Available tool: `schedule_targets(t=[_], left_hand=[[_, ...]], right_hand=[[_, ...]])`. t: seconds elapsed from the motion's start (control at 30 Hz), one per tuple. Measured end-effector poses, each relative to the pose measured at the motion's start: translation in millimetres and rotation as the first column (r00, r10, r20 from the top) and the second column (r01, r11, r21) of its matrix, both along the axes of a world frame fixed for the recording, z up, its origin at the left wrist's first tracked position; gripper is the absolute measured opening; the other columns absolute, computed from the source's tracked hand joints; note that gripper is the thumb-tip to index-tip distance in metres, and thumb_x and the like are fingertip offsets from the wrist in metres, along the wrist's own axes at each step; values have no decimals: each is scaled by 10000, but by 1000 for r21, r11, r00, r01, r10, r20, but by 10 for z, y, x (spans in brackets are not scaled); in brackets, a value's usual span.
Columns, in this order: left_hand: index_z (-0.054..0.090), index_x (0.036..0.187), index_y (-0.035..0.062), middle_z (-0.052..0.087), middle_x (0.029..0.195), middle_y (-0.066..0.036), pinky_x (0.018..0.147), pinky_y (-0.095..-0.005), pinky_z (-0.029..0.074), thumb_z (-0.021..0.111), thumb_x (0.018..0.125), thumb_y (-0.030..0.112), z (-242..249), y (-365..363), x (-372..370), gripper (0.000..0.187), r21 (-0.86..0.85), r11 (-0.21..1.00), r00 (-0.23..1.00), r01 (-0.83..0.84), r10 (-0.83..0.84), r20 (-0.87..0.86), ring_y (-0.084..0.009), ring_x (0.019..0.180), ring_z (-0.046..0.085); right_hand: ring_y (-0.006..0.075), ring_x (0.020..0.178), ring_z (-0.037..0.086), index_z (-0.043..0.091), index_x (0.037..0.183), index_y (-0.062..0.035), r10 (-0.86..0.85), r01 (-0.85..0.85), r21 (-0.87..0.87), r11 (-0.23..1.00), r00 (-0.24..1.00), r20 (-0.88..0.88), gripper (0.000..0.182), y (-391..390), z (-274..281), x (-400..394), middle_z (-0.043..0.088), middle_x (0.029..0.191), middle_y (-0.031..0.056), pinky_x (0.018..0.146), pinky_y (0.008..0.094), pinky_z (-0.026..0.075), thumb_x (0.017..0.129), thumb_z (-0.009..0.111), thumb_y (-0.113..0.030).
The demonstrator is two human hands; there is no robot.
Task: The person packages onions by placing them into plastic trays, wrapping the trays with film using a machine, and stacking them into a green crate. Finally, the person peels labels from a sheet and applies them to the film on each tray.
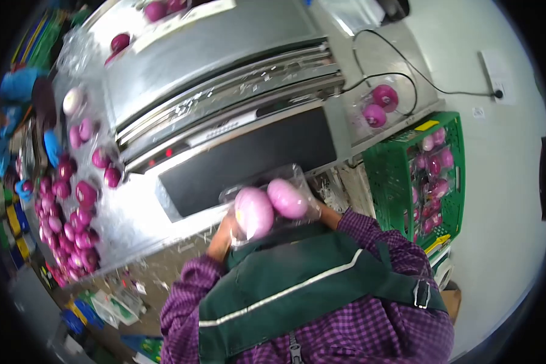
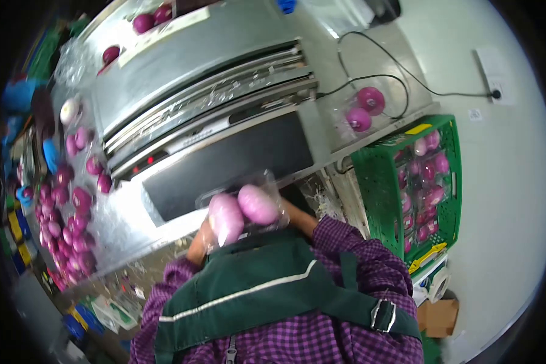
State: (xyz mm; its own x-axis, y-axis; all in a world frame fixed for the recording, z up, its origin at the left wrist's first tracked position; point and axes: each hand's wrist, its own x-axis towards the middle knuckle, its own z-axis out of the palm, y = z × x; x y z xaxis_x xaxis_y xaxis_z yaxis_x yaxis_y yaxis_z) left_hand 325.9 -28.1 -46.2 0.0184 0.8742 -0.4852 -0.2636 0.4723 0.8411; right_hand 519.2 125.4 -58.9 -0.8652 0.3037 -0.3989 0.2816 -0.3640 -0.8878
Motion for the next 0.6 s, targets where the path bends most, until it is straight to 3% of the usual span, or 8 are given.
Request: schedule_targets(t=[0.13,0.17,0.27,0.4,0.43,0.5,0.53,0.6], left_hand=[[495,1180,-6,599,1052,-123,845,-336,482,550,870,465,167,81,188,566,9,998,976,-65,62,209,-211,961,585],[486,1190,-5,594,1061,-125,851,-338,479,551,865,477,205,137,227,585,40,998,981,-50,42,188,-213,970,581],[459,1218,-4,580,1090,-130,870,-342,471,553,848,513,400,282,241,643,99,994,993,-40,29,115,-220,996,570],[423,1256,-2,561,1128,-138,896,-348,461,555,825,562,937,359,141,722,73,983,975,-170,157,156,-228,1032,555],[413,1266,-1,557,1137,-140,902,-349,458,555,819,574,1080,364,180,742,78,978,967,-194,178,183,-230,1041,551],[395,1285,0,547,1156,-144,915,-352,452,556,808,598,1199,360,341,782,109,966,963,-232,213,163,-235,1059,544],[246,1369,24,430,1298,-169,961,-390,416,481,697,760,1215,501,198,1024,70,992,992,102,-106,61,-271,1139,484],[269,1371,36,411,1327,-167,1021,-432,351,394,717,797,1086,620,378,1011,-193,968,961,-158,196,196,-286,1206,428]], right_hand=[[168,903,567,589,975,-22,13,-4,29,1000,954,-301,190,-163,0,-56,612,953,90,822,312,453,837,584,-154],[137,952,548,578,976,-41,-198,42,-602,798,961,-195,174,-149,317,-135,608,962,69,834,310,450,844,587,-152],[101,828,557,557,814,-58,-414,94,-655,750,839,-354,175,-75,1062,-299,592,901,30,733,259,470,865,595,-221],[89,905,516,545,889,-37,-361,119,-669,733,903,-235,220,-73,790,165,560,942,14,818,267,422,869,591,-251],[96,890,518,558,924,-19,-372,195,-454,869,864,-340,245,-66,802,230,560,912,5,803,271,423,887,554,-260],[100,868,518,556,937,-17,-434,332,-312,890,828,-354,249,-144,760,122,556,891,6,785,268,423,893,538,-261],[104,846,518,554,950,-15,-446,417,-159,895,815,-369,254,-84,705,76,551,870,7,768,266,422,899,522,-262],[145,1016,522,538,1077,-13,-525,456,-261,851,760,-383,358,37,690,201,573,1055,74,890,287,405,948,435,-330]])
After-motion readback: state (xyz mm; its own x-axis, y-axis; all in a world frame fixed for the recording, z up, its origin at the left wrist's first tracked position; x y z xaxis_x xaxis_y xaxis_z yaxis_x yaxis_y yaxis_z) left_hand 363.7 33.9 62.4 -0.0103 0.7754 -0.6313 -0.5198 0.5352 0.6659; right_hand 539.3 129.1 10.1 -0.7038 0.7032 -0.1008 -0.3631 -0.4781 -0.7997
